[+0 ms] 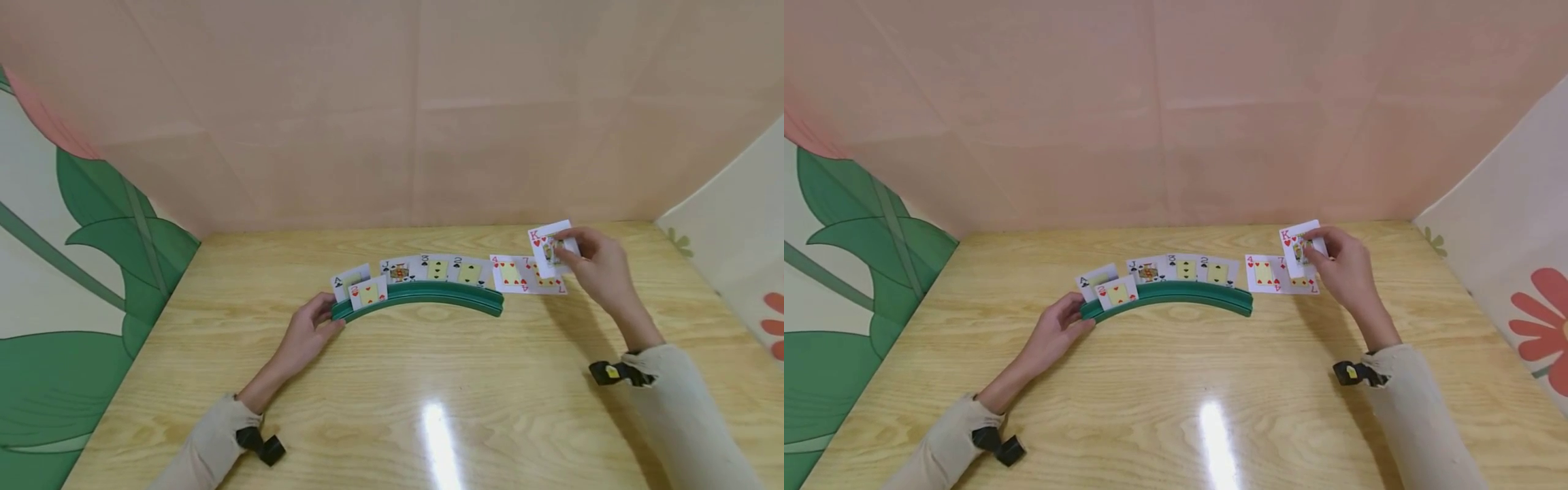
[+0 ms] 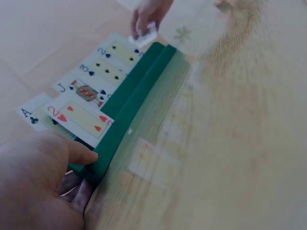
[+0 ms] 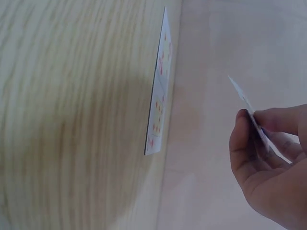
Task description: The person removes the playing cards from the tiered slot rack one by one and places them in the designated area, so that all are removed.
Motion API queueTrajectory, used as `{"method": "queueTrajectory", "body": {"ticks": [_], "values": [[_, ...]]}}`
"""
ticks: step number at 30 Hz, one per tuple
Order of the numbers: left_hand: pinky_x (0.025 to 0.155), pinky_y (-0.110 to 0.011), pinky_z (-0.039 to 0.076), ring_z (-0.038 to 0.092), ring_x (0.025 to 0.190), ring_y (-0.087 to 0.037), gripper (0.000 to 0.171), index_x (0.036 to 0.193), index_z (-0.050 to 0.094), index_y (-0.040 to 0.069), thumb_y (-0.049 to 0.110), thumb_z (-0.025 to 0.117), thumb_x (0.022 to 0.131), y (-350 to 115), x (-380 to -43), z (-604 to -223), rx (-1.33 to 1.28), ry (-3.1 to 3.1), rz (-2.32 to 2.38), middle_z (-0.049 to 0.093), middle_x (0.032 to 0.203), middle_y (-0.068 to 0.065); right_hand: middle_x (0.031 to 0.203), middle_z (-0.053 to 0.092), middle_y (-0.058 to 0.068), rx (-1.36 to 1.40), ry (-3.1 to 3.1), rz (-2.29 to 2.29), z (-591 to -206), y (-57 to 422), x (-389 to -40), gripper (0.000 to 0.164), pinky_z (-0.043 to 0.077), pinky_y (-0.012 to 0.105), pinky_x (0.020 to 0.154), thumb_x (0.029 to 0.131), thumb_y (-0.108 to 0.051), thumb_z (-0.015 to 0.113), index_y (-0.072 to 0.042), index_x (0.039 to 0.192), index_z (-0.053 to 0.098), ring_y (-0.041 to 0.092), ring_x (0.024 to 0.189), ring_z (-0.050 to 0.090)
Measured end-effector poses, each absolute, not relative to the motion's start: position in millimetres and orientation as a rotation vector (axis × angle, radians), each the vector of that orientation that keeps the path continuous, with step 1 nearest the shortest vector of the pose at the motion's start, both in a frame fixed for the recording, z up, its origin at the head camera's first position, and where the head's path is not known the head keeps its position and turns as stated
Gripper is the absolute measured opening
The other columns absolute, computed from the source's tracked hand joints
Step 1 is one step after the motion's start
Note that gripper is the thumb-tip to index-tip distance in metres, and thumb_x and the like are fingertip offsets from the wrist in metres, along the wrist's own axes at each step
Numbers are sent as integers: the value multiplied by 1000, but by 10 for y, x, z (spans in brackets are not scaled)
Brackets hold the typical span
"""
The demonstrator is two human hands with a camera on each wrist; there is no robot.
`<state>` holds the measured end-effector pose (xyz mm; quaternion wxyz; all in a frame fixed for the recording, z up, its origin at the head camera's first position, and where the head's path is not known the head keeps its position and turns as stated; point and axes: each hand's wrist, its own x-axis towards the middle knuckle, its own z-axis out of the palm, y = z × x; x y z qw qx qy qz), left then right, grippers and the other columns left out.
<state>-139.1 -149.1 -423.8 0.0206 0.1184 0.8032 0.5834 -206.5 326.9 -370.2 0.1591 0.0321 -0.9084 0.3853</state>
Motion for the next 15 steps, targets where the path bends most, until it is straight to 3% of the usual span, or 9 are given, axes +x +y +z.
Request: {"method": "queueTrajectory", "body": {"ticks": [10, 15], "values": [[108, -40, 46, 57, 122, -34, 34, 125, 55, -8, -6, 64, 92, -1480, -1378, -4195, 372, 2498, 1805, 57, 131, -24, 106, 65, 28, 90, -2674, 1084, -3799, 3405, -2125, 27, 46, 11, 55, 87, 0, 69, 6, 113, 64, -4, 74, 53], [108, -41, 47, 57, 122, -34, 35, 125, 55, -8, -7, 64, 92, -1479, -1376, -4196, 366, 2495, 1806, 58, 130, -24, 112, 63, 32, 76, -2735, 1037, -3831, 3447, -2137, 30, 44, 10, 57, 86, 2, 68, 6, 115, 63, 13, 83, 56]]}}
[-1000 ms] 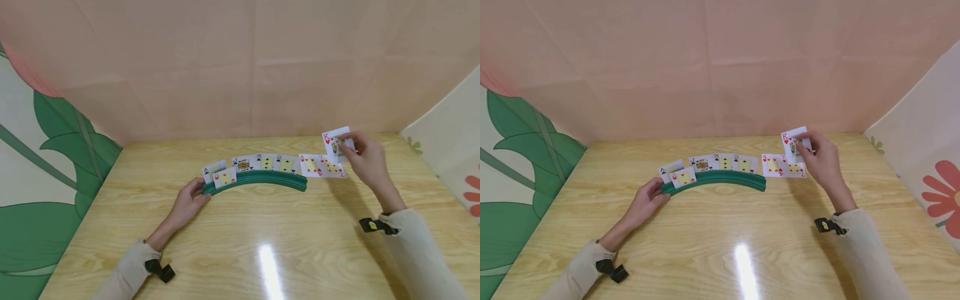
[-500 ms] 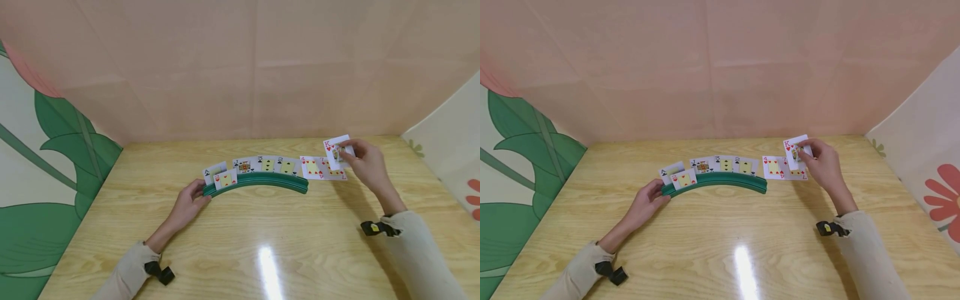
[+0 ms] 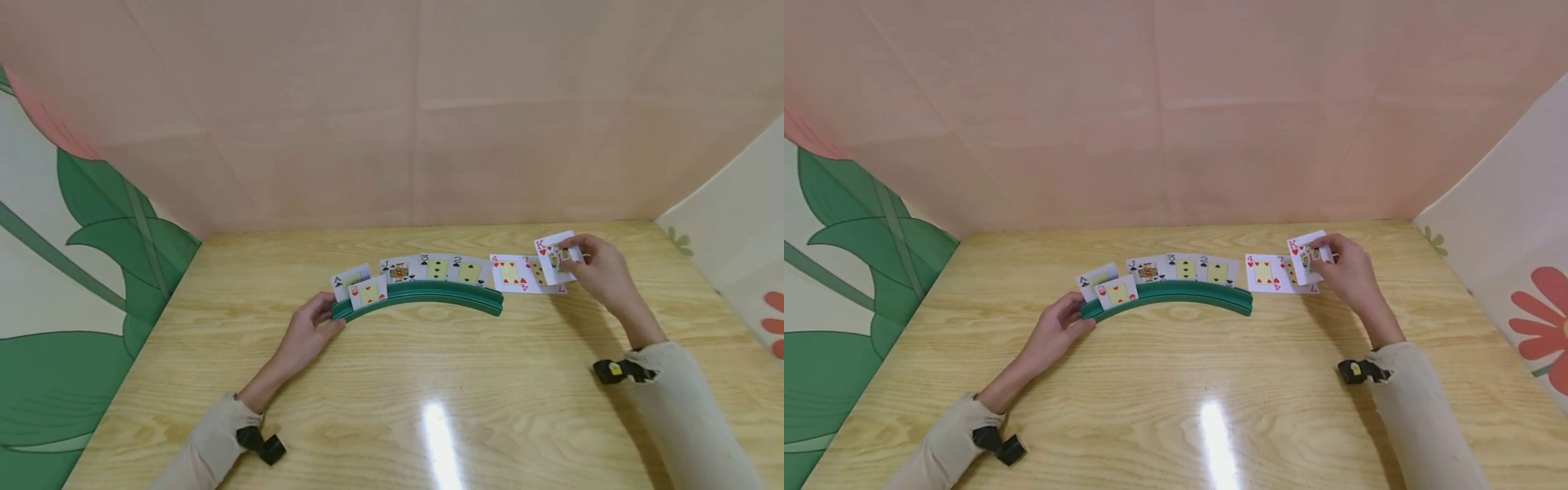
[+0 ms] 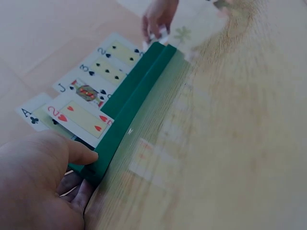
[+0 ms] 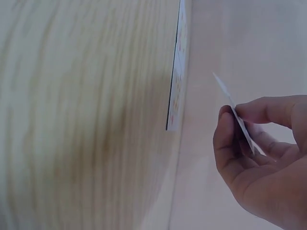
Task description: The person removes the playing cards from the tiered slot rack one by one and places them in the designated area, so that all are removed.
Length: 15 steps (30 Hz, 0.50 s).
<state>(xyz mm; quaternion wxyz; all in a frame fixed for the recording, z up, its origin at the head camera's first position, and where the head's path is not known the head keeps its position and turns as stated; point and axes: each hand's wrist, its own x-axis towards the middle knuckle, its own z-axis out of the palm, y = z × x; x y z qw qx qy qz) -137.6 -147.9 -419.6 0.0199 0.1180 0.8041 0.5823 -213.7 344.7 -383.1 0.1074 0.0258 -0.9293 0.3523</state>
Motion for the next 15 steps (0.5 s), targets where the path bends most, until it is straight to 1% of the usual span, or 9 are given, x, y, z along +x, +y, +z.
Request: {"method": "queueTrajectory", "body": {"ticks": [4, 5, 8, 11, 15], "values": [[107, -41, 47, 58, 122, -34, 35, 125, 55, -8, -7, 64, 91, -1479, -1377, -4201, 360, 2496, 1807, 58, 130, -25, 112, 61, 36, 99, -2771, 1020, -3867, 3500, -2149, 34, 44, 11, 57, 87, 2, 68, 8, 120, 60, 33, 94, 58], [107, -41, 47, 58, 122, -34, 35, 125, 55, -9, -7, 64, 91, -1479, -1377, -4202, 359, 2494, 1808, 58, 130, -25, 111, 61, 35, 102, -2781, 1007, -3878, 3514, -2153, 35, 44, 13, 56, 87, 1, 69, 8, 121, 60, 36, 94, 58], [107, -41, 47, 57, 122, -34, 35, 125, 55, -9, -7, 64, 92, -1480, -1377, -4204, 357, 2488, 1808, 57, 130, -25, 109, 61, 34, 109, -2811, 966, -3909, 3560, -2159, 37, 42, 17, 55, 89, -1, 69, 7, 123, 59, 37, 94, 56], [107, -41, 47, 57, 122, -34, 35, 125, 55, -9, -7, 64, 92, -1480, -1377, -4205, 355, 2486, 1808, 57, 130, -25, 111, 60, 33, 107, -2835, 946, -3930, 3591, -2163, 37, 41, 18, 56, 90, -3, 68, 6, 124, 60, 37, 94, 55], [107, -41, 47, 58, 121, -34, 34, 125, 55, -8, -6, 64, 92, -1483, -1381, -4215, 353, 2493, 1807, 58, 129, -25, 116, 58, 37, 120, -2867, 937, -3939, 3621, -2165, 37, 42, 19, 60, 91, -4, 67, 6, 125, 59, 44, 99, 56]]}}
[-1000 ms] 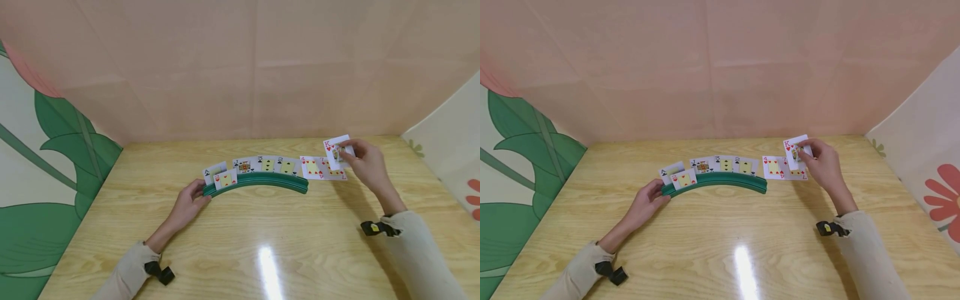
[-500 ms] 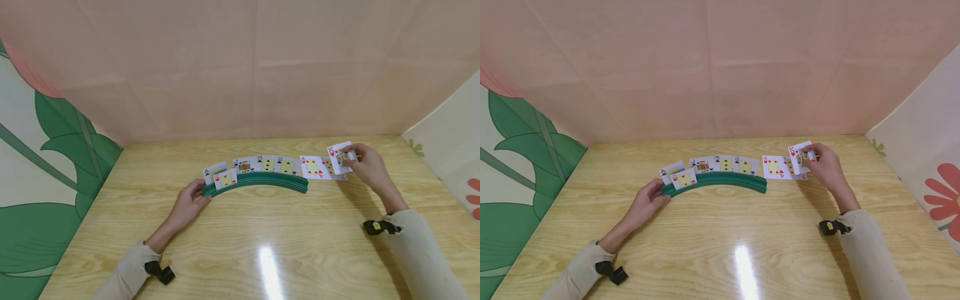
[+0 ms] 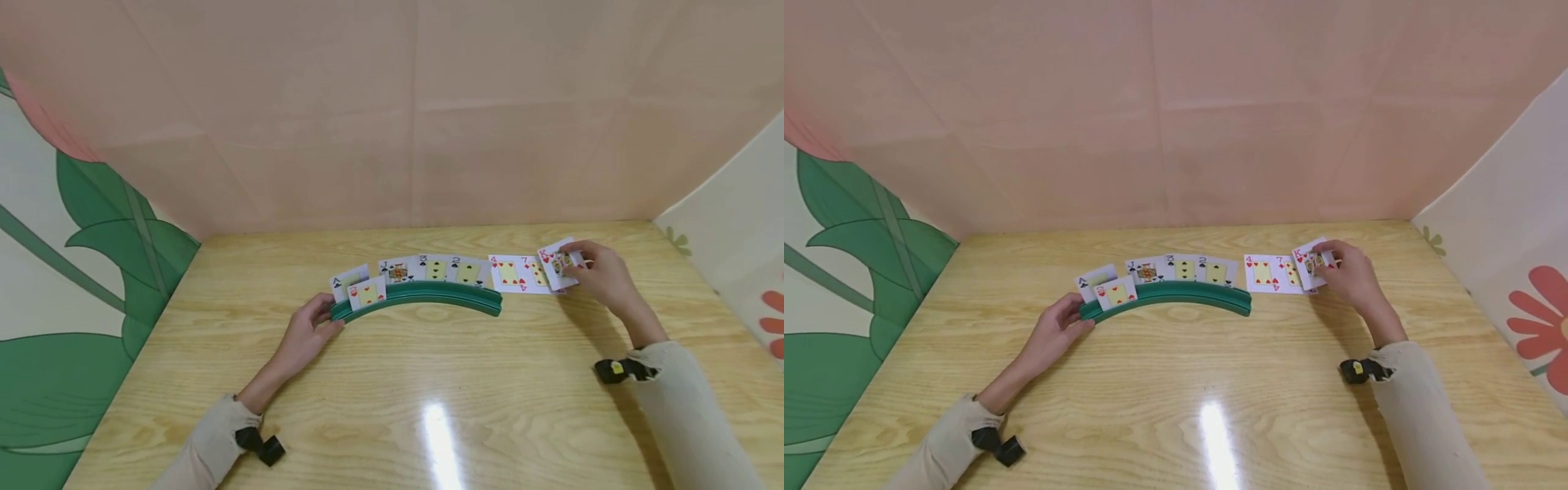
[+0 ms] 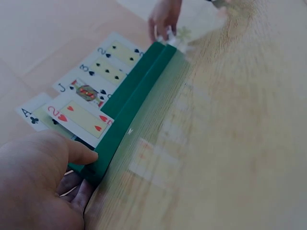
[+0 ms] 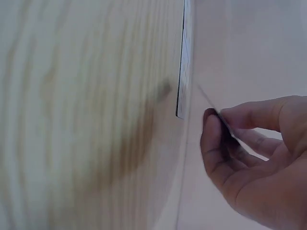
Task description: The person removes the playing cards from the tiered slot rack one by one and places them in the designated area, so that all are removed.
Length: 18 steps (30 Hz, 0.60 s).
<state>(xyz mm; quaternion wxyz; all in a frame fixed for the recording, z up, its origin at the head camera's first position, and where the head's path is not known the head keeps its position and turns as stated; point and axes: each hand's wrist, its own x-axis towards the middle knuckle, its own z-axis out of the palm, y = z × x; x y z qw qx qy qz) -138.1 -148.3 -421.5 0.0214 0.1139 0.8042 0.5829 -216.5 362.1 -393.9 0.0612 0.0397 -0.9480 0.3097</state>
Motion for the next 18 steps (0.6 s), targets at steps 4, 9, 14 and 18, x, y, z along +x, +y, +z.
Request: {"method": "queueTrajectory", "body": {"ticks": [4, 9, 14, 18], "values": [[107, -41, 47, 58, 121, -33, 34, 125, 55, -8, -6, 64, 92, -1486, -1388, -4227, 348, 2490, 1807, 58, 129, -25, 113, 58, 39, 156, -2891, 863, -3956, 3648, -2164, 35, 44, 25, 62, 90, -3, 66, 7, 122, 60, 48, 97, 57], [106, -42, 48, 58, 120, -33, 34, 124, 55, -8, -6, 64, 92, -1483, -1390, -4238, 340, 2491, 1809, 58, 129, -25, 107, 60, 38, 185, -2913, 769, -3980, 3675, -2156, 32, 42, 34, 64, 88, -3, 64, 6, 119, 62, 44, 88, 56], [106, -41, 48, 58, 120, -33, 34, 124, 56, -8, -6, 64, 91, -1483, -1393, -4238, 339, 2490, 1814, 58, 129, -25, 104, 59, 35, 185, -2951, 717, -3987, 3706, -2141, 32, 40, 41, 65, 88, -5, 64, 5, 118, 62, 42, 84, 51], [106, -41, 48, 58, 120, -33, 34, 125, 55, -8, -6, 64, 92, -1484, -1395, -4237, 333, 2487, 1812, 58, 129, -25, 106, 58, 37, 198, -2964, 689, -3995, 3729, -2136, 33, 43, 55, 72, 87, -6, 64, 5, 118, 61, 45, 87, 51]]}}
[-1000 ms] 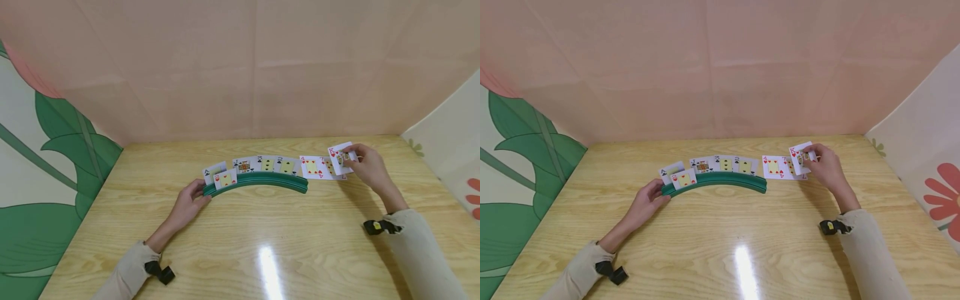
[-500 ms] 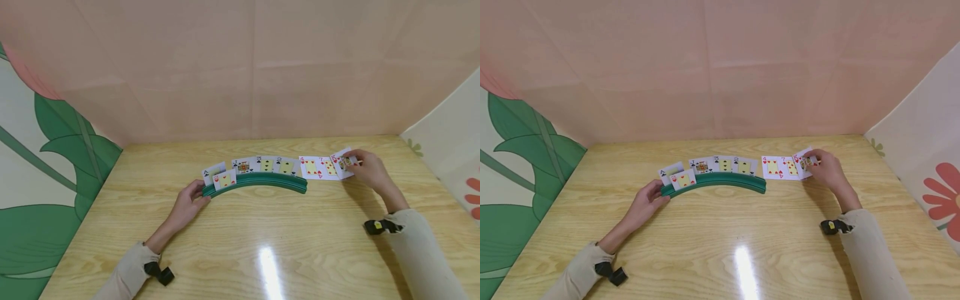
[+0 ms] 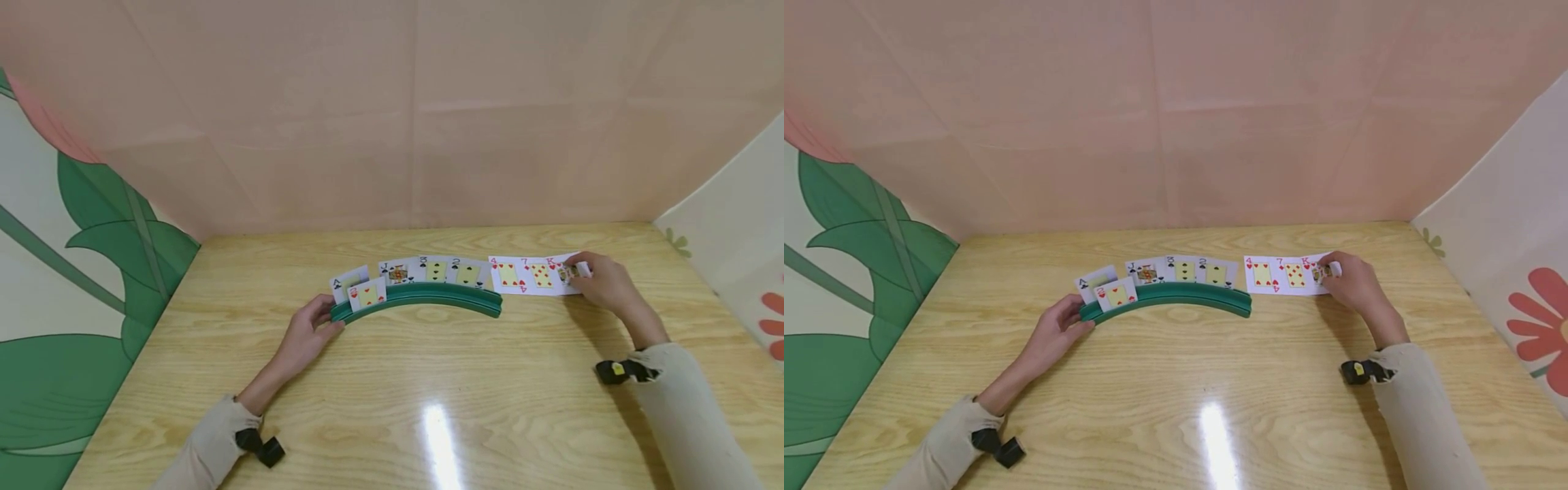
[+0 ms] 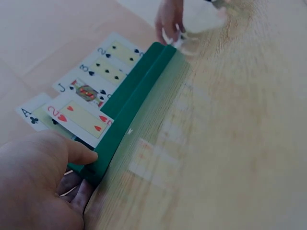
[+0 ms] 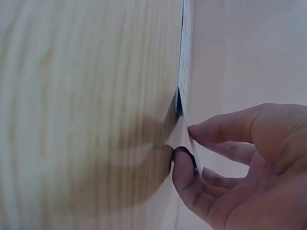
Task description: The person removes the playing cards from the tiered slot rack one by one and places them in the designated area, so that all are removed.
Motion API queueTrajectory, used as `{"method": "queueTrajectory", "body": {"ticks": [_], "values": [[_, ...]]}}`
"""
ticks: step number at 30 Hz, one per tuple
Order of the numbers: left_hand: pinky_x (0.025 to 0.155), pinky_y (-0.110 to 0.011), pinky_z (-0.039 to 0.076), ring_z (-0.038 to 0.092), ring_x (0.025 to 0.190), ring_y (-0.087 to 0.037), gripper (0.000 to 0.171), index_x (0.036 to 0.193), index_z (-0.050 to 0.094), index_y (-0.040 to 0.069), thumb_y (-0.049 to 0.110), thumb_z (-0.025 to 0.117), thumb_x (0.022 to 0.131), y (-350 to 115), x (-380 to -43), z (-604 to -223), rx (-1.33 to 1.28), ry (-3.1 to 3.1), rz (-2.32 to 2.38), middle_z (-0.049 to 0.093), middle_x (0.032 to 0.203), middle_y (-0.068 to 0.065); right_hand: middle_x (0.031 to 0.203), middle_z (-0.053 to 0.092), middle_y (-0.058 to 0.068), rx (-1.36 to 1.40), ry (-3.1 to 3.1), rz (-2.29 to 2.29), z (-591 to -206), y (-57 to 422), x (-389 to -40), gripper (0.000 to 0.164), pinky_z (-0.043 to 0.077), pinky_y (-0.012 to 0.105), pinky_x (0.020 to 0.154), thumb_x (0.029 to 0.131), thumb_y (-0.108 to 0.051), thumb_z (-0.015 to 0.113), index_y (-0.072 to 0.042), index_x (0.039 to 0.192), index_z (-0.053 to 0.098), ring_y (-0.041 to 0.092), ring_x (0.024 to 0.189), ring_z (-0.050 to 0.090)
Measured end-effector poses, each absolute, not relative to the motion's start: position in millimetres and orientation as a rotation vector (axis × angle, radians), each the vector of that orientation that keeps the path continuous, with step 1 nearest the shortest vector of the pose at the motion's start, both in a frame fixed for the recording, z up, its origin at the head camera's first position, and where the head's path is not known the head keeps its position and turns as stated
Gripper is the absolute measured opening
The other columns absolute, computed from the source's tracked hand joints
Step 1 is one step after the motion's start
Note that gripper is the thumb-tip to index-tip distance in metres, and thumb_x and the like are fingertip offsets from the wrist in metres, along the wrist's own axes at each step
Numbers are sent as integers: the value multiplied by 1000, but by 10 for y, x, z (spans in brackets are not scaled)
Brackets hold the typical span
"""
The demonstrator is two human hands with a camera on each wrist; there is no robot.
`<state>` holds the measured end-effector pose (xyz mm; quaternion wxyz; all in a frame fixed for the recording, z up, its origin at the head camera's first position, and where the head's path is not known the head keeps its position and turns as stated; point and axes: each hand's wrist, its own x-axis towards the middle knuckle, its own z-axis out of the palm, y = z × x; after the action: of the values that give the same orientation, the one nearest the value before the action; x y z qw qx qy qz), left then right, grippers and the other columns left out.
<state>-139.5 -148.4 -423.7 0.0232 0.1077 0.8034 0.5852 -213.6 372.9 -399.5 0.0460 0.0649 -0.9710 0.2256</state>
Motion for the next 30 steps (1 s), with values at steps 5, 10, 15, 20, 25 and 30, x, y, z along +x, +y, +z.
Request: {"method": "queueTrajectory", "body": {"ticks": [5, 10, 15, 20, 25, 30], "values": [[106, -41, 48, 58, 120, -33, 35, 125, 55, -8, -6, 64, 92, -1483, -1393, -4231, 338, 2489, 1809, 58, 129, -24, 109, 58, 39, 209, -2968, 682, -4013, 3749, -2136, 33, 43, 61, 76, 88, -5, 63, 5, 119, 61, 47, 91, 53], [106, -42, 48, 58, 120, -34, 35, 125, 55, -8, -6, 64, 92, -1479, -1387, -4214, 347, 2491, 1807, 58, 129, -25, 104, 59, 37, 208, -2970, 683, -4029, 3782, -2139, 33, 43, 52, 71, 88, -5, 64, 6, 119, 61, 44, 87, 52], [107, -43, 47, 58, 120, -34, 35, 125, 55, -8, -6, 64, 92, -1476, -1377, -4200, 347, 2487, 1808, 58, 129, -25, 98, 59, 33, 220, -2965, 679, -4030, 3790, -2141, 32, 38, 41, 66, 86, -4, 64, 6, 117, 62, 40, 82, 50], [107, -42, 48, 58, 120, -34, 34, 125, 55, -8, -6, 64, 92, -1477, -1377, -4200, 346, 2493, 1801, 58, 128, -25, 99, 58, 32, 217, -2964, 681, -4033, 3795, -2139, 32, 35, 39, 65, 86, -3, 63, 5, 117, 63, 38, 81, 46], [107, -42, 47, 58, 120, -33, 34, 125, 55, -7, -6, 64, 92, -1480, -1374, -4198, 347, 2490, 1802, 58, 129, -24, 99, 59, 31, 201, -2980, 672, -4038, 3797, -2142, 32, 33, 38, 65, 88, -4, 62, 6, 118, 63, 37, 80, 45], [107, -43, 47, 58, 120, -34, 33, 125, 55, -7, -6, 63, 93, -1477, -1370, -4189, 353, 2485, 1807, 58, 130, -24, 89, 57, 25, 209, -2976, 650, -4048, 3805, -2153, 31, 31, 37, 63, 87, -4, 62, 7, 116, 64, 34, 76, 45]]}}
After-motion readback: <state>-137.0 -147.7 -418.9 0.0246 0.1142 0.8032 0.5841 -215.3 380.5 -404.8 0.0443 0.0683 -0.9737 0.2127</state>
